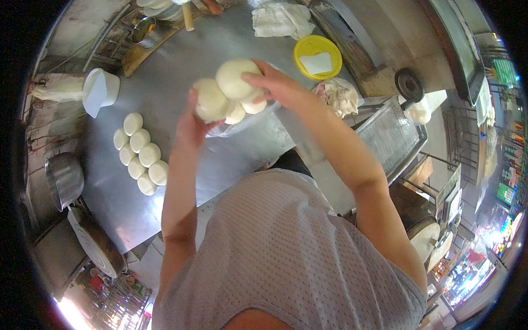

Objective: The person retrieves a perforated metal tray and places it on a stainless steel counter. They then repeatedly pick up round dough balls, place them into a clear plastic bag, and set the bag onto the tray. The process continues until several bags of dough are arranged on the tray.

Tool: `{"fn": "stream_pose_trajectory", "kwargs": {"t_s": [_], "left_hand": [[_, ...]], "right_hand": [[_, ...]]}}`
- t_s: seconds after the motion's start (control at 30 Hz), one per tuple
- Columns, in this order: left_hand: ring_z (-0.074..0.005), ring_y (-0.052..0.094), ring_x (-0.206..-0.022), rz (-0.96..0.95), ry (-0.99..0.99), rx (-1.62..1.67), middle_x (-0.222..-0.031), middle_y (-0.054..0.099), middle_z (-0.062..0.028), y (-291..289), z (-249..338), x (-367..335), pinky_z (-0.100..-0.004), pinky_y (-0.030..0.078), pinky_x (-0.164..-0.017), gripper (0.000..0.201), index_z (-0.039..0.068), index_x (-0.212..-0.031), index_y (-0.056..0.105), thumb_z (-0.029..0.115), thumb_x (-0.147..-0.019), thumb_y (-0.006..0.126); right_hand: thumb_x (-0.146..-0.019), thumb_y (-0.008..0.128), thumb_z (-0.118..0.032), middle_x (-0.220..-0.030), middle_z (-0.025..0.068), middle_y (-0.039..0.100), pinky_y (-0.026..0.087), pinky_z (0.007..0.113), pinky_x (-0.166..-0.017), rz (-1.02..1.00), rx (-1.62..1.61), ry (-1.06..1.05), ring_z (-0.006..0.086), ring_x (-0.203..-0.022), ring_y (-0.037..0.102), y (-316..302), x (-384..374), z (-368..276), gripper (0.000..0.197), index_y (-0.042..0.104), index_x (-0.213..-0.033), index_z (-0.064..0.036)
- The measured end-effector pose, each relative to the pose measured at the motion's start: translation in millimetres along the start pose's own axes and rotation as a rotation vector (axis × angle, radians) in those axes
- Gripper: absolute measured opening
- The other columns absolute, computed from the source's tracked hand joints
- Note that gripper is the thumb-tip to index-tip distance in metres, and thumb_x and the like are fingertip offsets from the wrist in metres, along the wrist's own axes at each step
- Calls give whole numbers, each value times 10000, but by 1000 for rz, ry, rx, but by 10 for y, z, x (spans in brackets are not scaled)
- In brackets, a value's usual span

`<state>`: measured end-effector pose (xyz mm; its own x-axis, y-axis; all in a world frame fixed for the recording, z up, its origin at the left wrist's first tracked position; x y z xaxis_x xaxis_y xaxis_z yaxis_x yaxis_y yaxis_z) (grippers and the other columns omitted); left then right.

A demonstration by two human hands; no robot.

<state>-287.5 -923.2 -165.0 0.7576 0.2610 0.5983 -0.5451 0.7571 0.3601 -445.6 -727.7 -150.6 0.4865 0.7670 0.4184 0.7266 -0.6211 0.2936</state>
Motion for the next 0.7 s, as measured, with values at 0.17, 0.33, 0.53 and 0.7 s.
{"fn": "stream_pose_trajectory", "kwargs": {"t_s": [0.17, 0.33, 0.53, 0.7], "left_hand": [[-282, 594, -1314, -14, 23, -19, -1448, 604, -70, 214, 561, -125, -540, 548, -995, 716, 182, -1497, 506, 678, -983, 556], [-270, 592, -1313, -28, 12, -31, -1445, 607, -61, 251, 672, -58, -540, 543, -1003, 710, 188, -1496, 509, 670, -979, 575], [-271, 590, -1320, -52, -34, -95, -1480, 573, -74, 89, 44, 8, -520, 541, -1031, 743, 174, -1525, 462, 685, -991, 535], [-268, 578, -1338, 11, -67, -65, -1494, 559, -57, -232, -610, -344, -537, 507, -1073, 691, 177, -1529, 455, 628, -1014, 548]], "right_hand": [[-898, 744, -549, -1457, 76, 557, 551, 419, -973, -22, 66, -34, 219, -1324, 548, -66, -196, -477, 859, 400, -1557, -118], [-918, 712, -566, -1451, 71, 566, 532, 437, -999, -36, 91, -42, 221, -1325, 547, -52, -173, -568, 820, 418, -1543, -124], [-929, 681, -588, -1458, 70, 566, 528, 461, -987, 86, -7, 104, 228, -1322, 550, -27, 17, -23, 806, 418, -1548, -146], [-917, 685, -592, -1461, 56, 570, 534, 453, -968, 103, 36, 236, 221, -1313, 559, -145, -135, 549, 788, 437, -1539, -176]]}}
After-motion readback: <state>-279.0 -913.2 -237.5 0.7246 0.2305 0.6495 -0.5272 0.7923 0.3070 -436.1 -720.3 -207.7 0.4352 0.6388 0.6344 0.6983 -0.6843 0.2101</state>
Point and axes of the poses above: each hand's wrist, its own x-axis away from the middle knuckle, its own y-axis out of the palm, z = x × y, the point moved 3 cm from there along -x, towards the middle knuckle
